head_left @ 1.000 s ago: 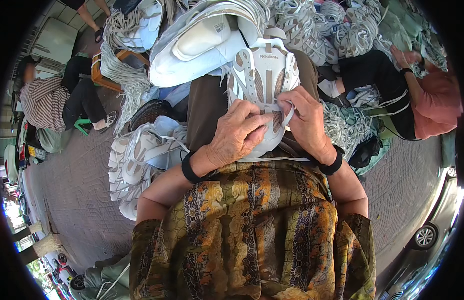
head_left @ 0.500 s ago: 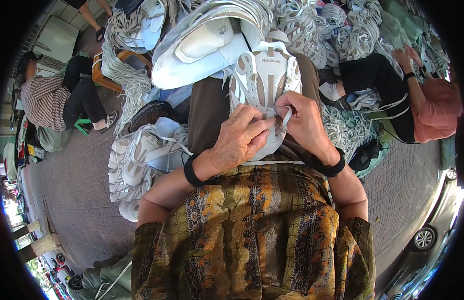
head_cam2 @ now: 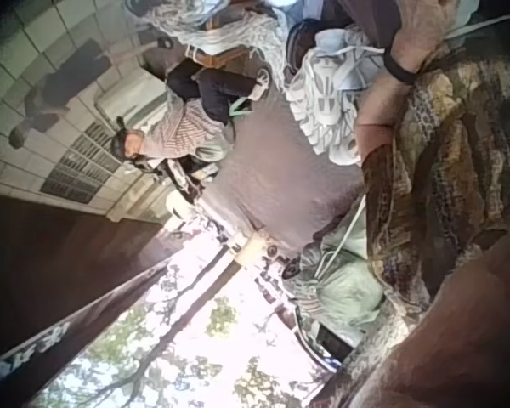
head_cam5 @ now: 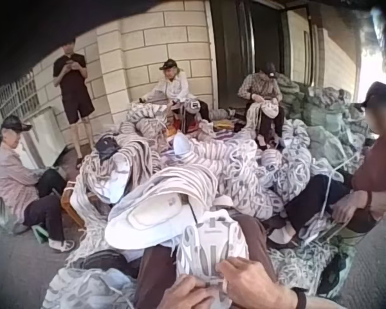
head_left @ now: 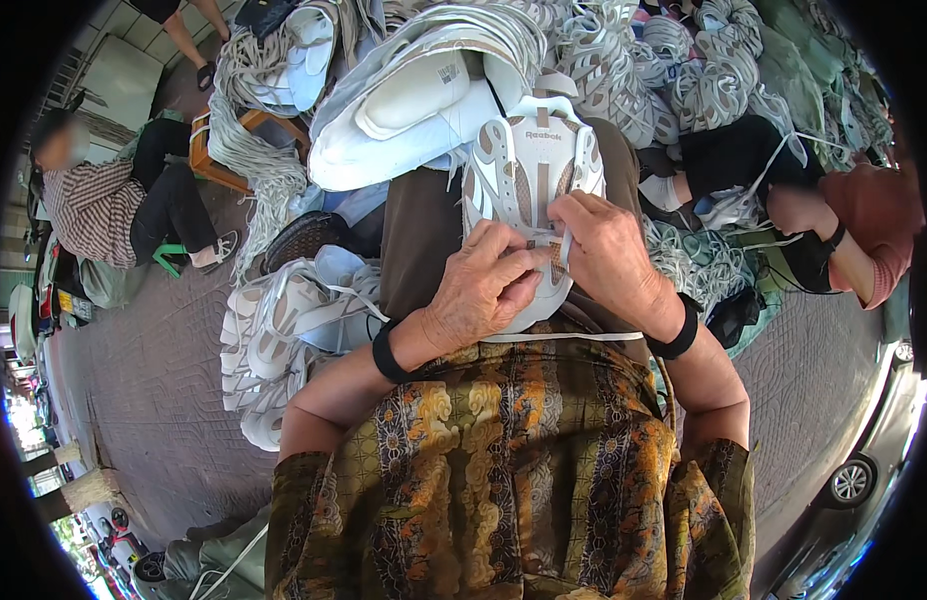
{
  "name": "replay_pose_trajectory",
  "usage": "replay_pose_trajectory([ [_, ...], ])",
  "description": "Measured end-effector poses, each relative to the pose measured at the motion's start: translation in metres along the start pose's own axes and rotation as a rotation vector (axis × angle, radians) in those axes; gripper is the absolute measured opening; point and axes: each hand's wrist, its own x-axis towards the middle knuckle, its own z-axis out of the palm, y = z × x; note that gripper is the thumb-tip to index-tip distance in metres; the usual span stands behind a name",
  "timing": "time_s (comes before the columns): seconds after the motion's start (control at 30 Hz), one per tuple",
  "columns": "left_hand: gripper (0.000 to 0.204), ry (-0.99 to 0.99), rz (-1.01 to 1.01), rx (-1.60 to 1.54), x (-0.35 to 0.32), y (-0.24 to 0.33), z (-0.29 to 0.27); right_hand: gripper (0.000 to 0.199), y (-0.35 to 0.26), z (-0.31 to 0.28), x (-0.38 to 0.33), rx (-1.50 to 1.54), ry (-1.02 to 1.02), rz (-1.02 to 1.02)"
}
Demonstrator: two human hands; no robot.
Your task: The person threads a long white shoelace through the eyelets of a white Reebok sneaker held in their lap. They repeatedly pull the lace through the eyelets, adjust the tension, and tie the laces into a knot. The person works on a single shoe while surrounded by piles of similar shoes and laces.
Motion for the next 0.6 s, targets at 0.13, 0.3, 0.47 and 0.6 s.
replay_pose_trajectory([
  [0.13, 0.033, 0.011, 0.029, 0.024, 0.003, -0.002, -0.001, 0.027, -0.011, 0.004, 0.004, -0.007, -0.018, -0.013],
  [0.3, 0.037, -0.009, -0.276, -0.192, 0.001, -0.003, -0.009, 0.025, -0.005, 0.010, 0.004, 0.139, 0.065, -0.014],
  [0.47, 0.027, 0.052, -0.536, -0.525, 0.008, -0.018, -0.010, 0.015, 0.003, 0.007, -0.013, 0.220, 0.138, 0.144],
  [0.6, 0.021, -0.040, -0.362, -0.273, 0.024, -0.019, -0.017, 0.015, 0.007, 0.008, -0.018, 0.242, 0.159, 0.158],
])
